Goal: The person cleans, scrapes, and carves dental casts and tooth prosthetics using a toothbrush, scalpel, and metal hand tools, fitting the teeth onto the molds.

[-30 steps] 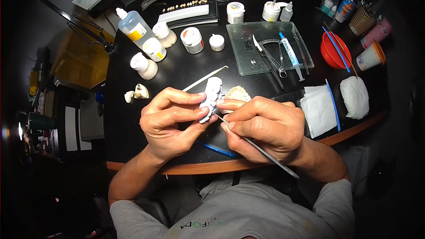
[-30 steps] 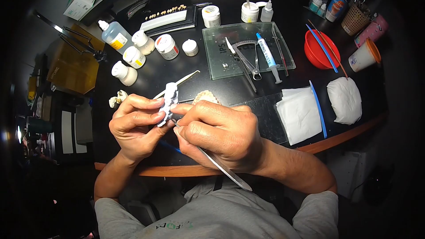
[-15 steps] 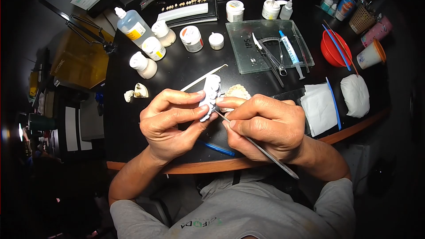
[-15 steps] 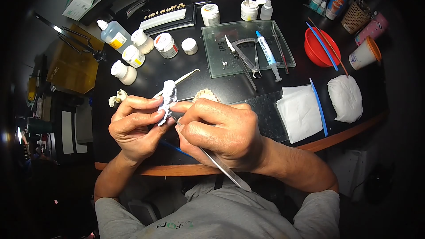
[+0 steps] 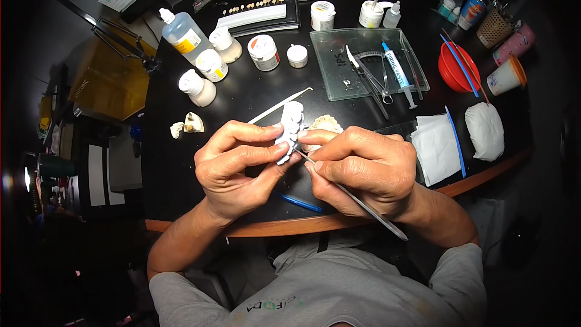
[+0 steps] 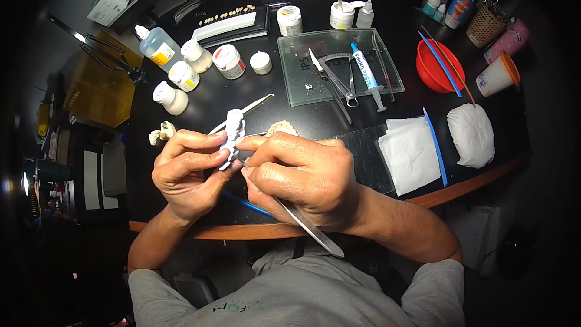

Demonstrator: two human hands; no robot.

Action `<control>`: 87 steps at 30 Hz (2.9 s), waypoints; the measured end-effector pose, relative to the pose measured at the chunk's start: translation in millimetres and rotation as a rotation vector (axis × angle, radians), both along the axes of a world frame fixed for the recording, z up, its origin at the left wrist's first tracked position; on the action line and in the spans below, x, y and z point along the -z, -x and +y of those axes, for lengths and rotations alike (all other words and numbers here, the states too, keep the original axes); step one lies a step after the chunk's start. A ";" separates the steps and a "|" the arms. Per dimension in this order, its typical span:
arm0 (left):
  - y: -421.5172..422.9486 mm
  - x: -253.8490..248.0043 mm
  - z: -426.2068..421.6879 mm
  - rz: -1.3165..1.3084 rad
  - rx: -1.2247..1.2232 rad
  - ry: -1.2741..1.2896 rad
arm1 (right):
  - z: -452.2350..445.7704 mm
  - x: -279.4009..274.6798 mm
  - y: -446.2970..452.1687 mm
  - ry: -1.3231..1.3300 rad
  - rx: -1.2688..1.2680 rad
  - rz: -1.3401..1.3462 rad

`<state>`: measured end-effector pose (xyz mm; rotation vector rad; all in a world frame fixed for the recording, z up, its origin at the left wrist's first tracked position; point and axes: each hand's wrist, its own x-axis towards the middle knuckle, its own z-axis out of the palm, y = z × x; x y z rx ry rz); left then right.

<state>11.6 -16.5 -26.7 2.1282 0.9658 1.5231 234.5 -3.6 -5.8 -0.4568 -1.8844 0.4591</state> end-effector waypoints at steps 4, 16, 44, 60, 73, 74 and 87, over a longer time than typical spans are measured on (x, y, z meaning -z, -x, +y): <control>3.8 -0.5 -0.8 0.008 0.059 0.059 | 0.8 0.4 -0.8 -0.003 0.003 0.011; 0.4 -2.8 0.7 -0.044 0.051 0.064 | -0.9 -2.8 -4.4 0.026 -0.025 -0.011; 7.3 -1.1 5.2 -0.465 0.530 0.734 | 4.9 -5.0 -6.7 0.142 -0.088 0.104; 8.8 -9.5 5.2 -0.239 0.406 0.711 | -3.9 -6.1 -6.5 0.138 -0.087 -0.008; 10.1 -11.6 5.3 -0.203 0.401 0.717 | -1.5 0.5 -1.5 0.099 -0.059 0.033; 10.2 -11.4 5.4 -0.203 0.402 0.710 | -1.8 0.1 -1.4 0.111 -0.056 0.041; 31.0 -32.3 14.5 0.224 0.172 0.282 | 2.9 -21.7 -19.7 0.448 -0.127 -0.192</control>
